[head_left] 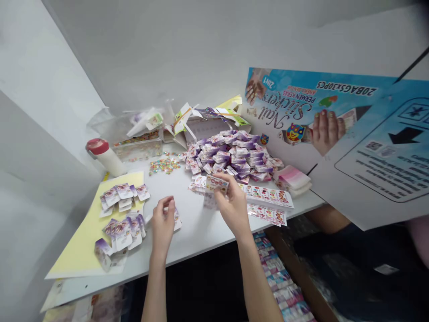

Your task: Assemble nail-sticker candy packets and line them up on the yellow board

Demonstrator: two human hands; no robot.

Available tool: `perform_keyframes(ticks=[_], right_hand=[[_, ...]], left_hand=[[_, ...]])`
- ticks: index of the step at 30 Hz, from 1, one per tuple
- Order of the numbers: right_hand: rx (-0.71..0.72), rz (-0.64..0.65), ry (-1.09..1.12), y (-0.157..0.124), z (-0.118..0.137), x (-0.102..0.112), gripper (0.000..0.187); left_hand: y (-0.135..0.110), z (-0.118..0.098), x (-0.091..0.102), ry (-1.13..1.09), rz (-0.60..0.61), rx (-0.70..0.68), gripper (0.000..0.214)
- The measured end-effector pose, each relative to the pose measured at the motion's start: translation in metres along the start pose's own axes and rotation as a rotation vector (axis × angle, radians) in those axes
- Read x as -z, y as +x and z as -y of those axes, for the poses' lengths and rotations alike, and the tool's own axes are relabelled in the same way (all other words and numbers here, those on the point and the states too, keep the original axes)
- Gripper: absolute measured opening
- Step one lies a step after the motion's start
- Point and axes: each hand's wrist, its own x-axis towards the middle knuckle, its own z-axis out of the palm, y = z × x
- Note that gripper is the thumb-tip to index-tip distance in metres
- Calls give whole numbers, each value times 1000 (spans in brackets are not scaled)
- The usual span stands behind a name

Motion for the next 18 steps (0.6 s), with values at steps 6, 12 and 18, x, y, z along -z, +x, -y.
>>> perform_keyframes(ticks=[6,12,18], right_hand=[[-121,341,285,-3,0,-12,12],[7,407,259,-1,-13,-24,17],[-34,405,131,2,-18,-24,15]], left_hand=[[-12,-36,10,-398,302,110,45],[-17,-51,15,-443,394,174,31],[-16,-52,16,-425,294,137,20]])
